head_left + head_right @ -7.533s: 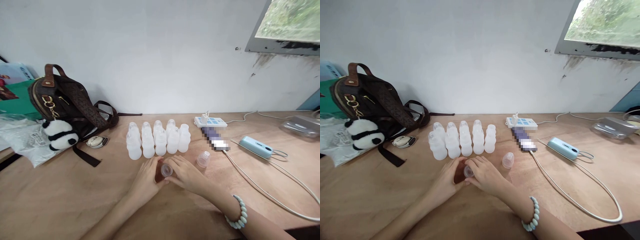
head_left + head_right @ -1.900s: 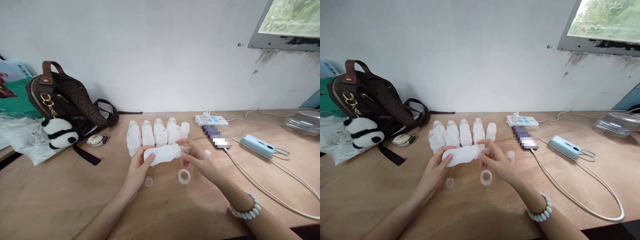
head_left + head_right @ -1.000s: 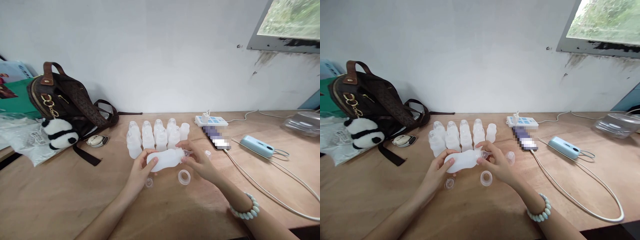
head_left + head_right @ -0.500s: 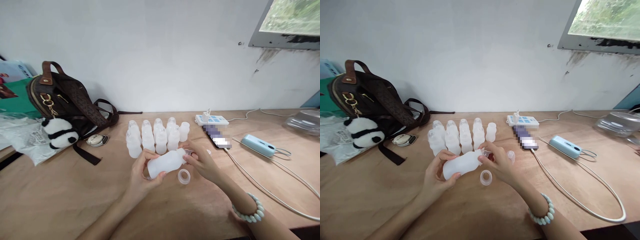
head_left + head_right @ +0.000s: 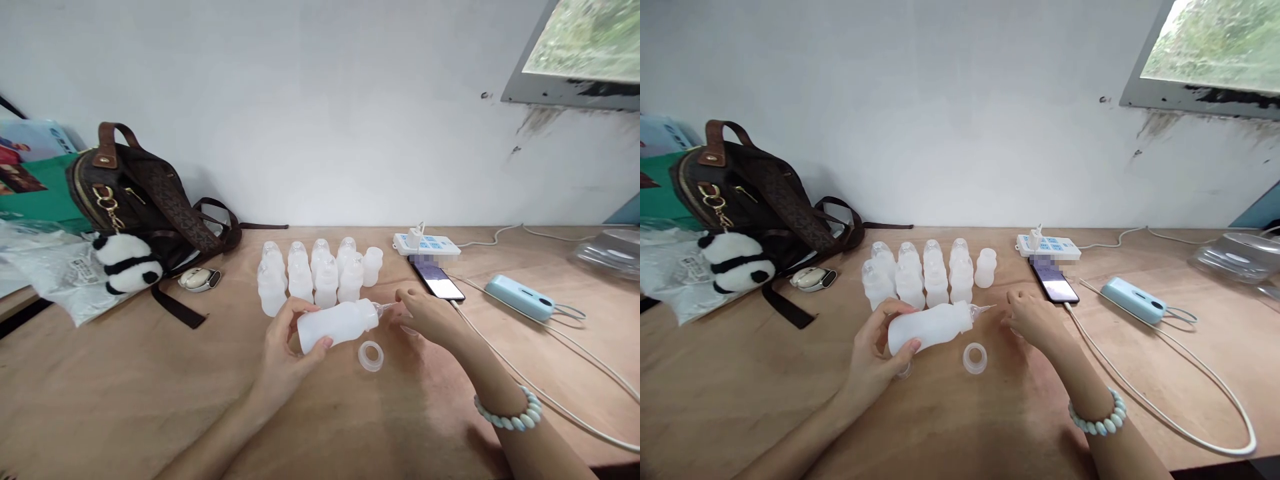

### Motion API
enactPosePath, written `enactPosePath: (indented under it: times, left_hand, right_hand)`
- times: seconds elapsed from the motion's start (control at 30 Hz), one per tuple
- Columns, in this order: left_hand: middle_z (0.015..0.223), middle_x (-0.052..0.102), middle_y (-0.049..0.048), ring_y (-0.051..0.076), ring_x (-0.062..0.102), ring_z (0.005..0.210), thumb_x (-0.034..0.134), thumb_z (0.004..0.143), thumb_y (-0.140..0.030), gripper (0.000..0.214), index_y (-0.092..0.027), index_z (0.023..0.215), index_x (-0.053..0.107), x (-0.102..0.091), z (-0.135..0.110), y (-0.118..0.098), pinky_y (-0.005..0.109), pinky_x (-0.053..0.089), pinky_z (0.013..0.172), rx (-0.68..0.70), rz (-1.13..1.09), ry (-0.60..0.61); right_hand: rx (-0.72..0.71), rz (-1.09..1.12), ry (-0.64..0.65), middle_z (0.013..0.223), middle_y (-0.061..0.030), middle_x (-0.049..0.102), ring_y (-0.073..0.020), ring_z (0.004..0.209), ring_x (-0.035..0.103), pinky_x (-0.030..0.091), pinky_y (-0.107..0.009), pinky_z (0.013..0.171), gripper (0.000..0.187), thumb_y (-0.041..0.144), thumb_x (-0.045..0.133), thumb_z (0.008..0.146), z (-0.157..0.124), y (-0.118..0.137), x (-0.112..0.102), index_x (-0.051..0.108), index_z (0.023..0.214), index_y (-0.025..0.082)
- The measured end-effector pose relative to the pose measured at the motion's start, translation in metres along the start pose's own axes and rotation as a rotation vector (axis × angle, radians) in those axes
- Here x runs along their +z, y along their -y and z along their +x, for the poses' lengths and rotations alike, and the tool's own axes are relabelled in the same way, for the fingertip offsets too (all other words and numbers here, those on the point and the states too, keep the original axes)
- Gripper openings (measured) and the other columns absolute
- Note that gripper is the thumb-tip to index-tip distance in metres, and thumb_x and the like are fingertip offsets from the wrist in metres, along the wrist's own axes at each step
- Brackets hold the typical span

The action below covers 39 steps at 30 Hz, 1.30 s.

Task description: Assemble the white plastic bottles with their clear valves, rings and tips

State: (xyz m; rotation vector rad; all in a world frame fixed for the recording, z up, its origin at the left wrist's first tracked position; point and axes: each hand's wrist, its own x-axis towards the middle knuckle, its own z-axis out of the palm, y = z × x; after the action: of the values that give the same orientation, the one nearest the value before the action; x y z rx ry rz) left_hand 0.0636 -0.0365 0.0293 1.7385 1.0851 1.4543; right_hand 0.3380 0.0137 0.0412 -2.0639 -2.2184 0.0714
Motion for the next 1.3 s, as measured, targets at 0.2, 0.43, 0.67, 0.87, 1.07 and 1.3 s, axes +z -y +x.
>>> enactPosePath:
  times: [0.2,0.43,0.67,0.87,1.07,1.3]
  left_hand:
    - [0.092,0.061,0.0007,0.018,0.058,0.082,0.068,0.078,-0.022,0.024,-0.022,0.1,0.058,0.0,0.0,-0.001,0.026,0.046,0.07,-0.031,-0.045,0.006]
    - [0.087,0.061,0.0006,0.018,0.058,0.078,0.067,0.079,-0.026,0.021,-0.021,0.097,0.059,0.001,0.002,-0.005,0.026,0.046,0.067,-0.082,-0.099,-0.009]
    - [0.087,0.06,0.0008,0.019,0.056,0.074,0.063,0.081,-0.03,0.018,-0.021,0.096,0.059,0.003,0.0,-0.001,0.026,0.044,0.063,-0.058,-0.033,0.017]
    - [0.091,0.058,0.0003,0.018,0.056,0.08,0.059,0.086,-0.03,0.015,-0.023,0.1,0.057,0.002,0.0,0.003,0.026,0.044,0.068,-0.042,-0.073,-0.005]
    - [0.094,0.059,0.0014,0.019,0.057,0.082,0.059,0.087,-0.03,0.017,-0.023,0.101,0.056,0.002,-0.002,0.001,0.028,0.045,0.07,-0.041,-0.074,0.009]
    - [0.096,0.058,0.0012,0.019,0.056,0.083,0.059,0.087,-0.032,0.019,-0.024,0.104,0.054,0.002,-0.002,-0.001,0.027,0.045,0.07,-0.068,-0.083,0.031]
  right_hand:
    - [0.088,0.032,-0.152,0.102,-0.0103,0.07,-0.0281,0.081,0.068,0.039,-0.033,0.059,0.02,0.037,0.054,0.092,0.003,-0.003,-0.014,0.058,0.101,0.02]
    - [-0.295,0.966,-0.309,0.091,-0.0068,0.071,-0.023,0.082,0.069,0.053,-0.034,0.071,0.025,0.046,0.055,0.094,-0.012,0.025,-0.022,0.062,0.099,0.022]
    - [-0.454,1.106,-0.038,0.098,-0.0053,0.07,-0.022,0.092,0.066,0.051,-0.033,0.076,0.02,0.042,0.058,0.095,-0.029,0.056,-0.006,0.065,0.101,0.024]
    - [-0.412,1.215,0.042,0.094,-0.0026,0.068,-0.0207,0.085,0.063,0.048,-0.029,0.066,0.035,0.038,0.083,0.071,-0.028,0.058,-0.002,0.067,0.099,0.024]
    - [-0.371,1.249,-0.002,0.089,-0.002,0.066,-0.019,0.078,0.061,0.047,-0.028,0.062,0.025,0.027,0.077,0.073,-0.033,0.065,0.003,0.063,0.094,0.024]
    - [-0.377,1.278,-0.061,0.086,-0.0017,0.062,-0.0187,0.076,0.06,0.048,-0.027,0.06,0.023,0.026,0.071,0.074,-0.037,0.07,0.007,0.058,0.093,0.024]
